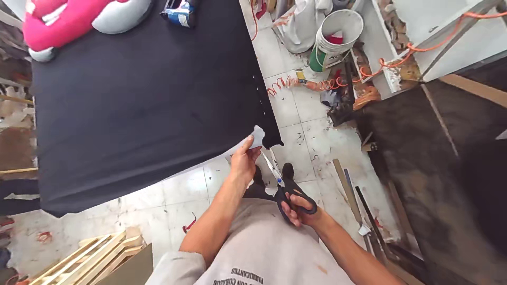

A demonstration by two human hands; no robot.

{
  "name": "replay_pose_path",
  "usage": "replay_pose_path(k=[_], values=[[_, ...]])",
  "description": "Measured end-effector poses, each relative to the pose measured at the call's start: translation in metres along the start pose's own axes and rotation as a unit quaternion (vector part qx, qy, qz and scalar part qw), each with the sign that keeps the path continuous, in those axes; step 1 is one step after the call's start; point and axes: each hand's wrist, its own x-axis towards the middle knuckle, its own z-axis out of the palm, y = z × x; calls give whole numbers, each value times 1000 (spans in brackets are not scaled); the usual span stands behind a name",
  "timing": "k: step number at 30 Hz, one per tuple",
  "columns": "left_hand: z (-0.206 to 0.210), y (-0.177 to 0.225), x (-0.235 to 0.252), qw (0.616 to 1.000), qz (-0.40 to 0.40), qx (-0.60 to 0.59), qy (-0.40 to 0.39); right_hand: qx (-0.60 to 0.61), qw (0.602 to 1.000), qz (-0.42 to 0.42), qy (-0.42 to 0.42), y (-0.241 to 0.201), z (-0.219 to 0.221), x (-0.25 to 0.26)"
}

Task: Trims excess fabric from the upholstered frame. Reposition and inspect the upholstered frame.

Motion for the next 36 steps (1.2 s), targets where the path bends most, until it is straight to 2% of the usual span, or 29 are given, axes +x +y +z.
replay_pose_path(k=[4,11,14,17,20,31,36], values=[[1,3,-5,998,-2,53,16,22,998,-55,-2,3,9,19],[-1,1,-8,999,-5,42,-1,62,991,-115,21,16,20,55],[-1,0,-6,999,-5,41,-4,73,983,-155,64,18,26,76],[-2,-2,-5,999,1,45,-10,27,975,-178,132,22,35,86],[-4,-2,-3,999,7,47,-20,-22,967,-170,188,21,42,84],[-17,-7,9,998,-11,37,-50,-98,975,-55,193,-39,31,59],[-19,-12,11,999,-10,13,-43,-194,947,-1,256,-61,29,49]])
